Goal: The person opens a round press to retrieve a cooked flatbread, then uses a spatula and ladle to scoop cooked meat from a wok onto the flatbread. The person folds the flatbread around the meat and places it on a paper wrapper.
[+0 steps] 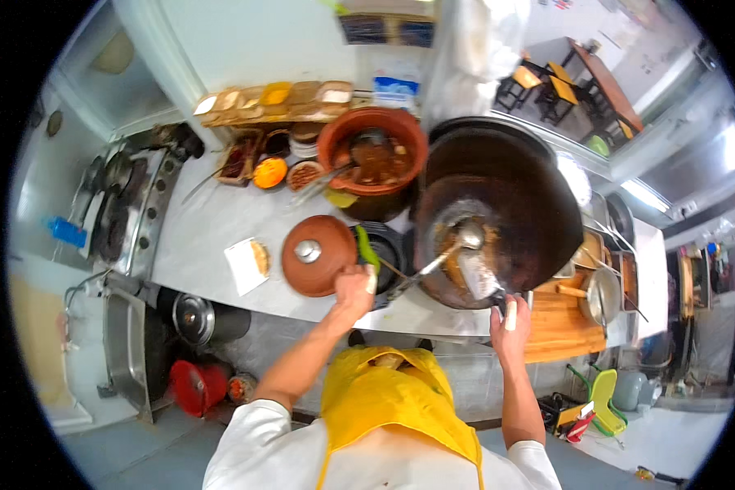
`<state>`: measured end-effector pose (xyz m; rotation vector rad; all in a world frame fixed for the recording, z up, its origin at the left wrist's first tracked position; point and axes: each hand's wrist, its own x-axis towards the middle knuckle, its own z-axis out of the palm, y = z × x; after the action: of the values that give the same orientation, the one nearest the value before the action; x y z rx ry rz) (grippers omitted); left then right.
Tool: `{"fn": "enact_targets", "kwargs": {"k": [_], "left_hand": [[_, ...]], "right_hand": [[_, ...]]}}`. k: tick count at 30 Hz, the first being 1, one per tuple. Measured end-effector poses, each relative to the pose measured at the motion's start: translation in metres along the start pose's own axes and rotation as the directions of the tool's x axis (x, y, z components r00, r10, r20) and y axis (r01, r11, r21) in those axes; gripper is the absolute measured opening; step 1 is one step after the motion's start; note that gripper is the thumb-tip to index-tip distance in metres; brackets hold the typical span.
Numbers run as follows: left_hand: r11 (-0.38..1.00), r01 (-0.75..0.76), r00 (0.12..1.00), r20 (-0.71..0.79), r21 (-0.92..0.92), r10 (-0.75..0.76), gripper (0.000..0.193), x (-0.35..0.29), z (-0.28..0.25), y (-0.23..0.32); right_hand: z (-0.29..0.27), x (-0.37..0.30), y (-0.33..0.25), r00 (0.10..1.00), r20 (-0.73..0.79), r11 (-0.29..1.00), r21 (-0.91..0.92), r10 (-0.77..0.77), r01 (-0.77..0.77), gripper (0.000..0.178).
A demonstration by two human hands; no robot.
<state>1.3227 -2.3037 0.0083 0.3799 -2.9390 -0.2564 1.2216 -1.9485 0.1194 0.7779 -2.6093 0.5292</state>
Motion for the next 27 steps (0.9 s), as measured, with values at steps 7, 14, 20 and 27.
{"fn": "enact_targets", "kwargs": {"k": [7, 14, 20, 27], "left_hand": [[0.981, 0.07, 0.992, -0.094, -0.182, -0.088, 0.043, 0.011, 0.0, 0.009], [0.446, 0.148, 0.867, -0.102, -0.883, -0.489, 0.035, -0.054, -0.1, 0.049], [0.139, 0.235, 0.924, 0.177, -0.962, -0.339, 0.029, -0.082, -0.121, 0.13], [0.506, 0.383, 0.922, 0.287, -0.773, -0.259, 0.023, -0.033, -0.01, 0.185]], "right_hand": [[0.01, 0.003, 0.076, 0.776, 0.562, 0.851, 0.222, 0.287, -0.476, 0.03], [-0.007, -0.031, 0.066, 0.831, 0.527, 0.775, 0.444, 0.179, -0.449, 0.046], [-0.014, -0.028, 0.062, 0.84, 0.519, 0.814, 0.413, 0.159, -0.409, 0.048], [-0.024, -0.033, 0.064, 0.871, 0.483, 0.854, 0.413, 0.089, -0.316, 0.05]]}}
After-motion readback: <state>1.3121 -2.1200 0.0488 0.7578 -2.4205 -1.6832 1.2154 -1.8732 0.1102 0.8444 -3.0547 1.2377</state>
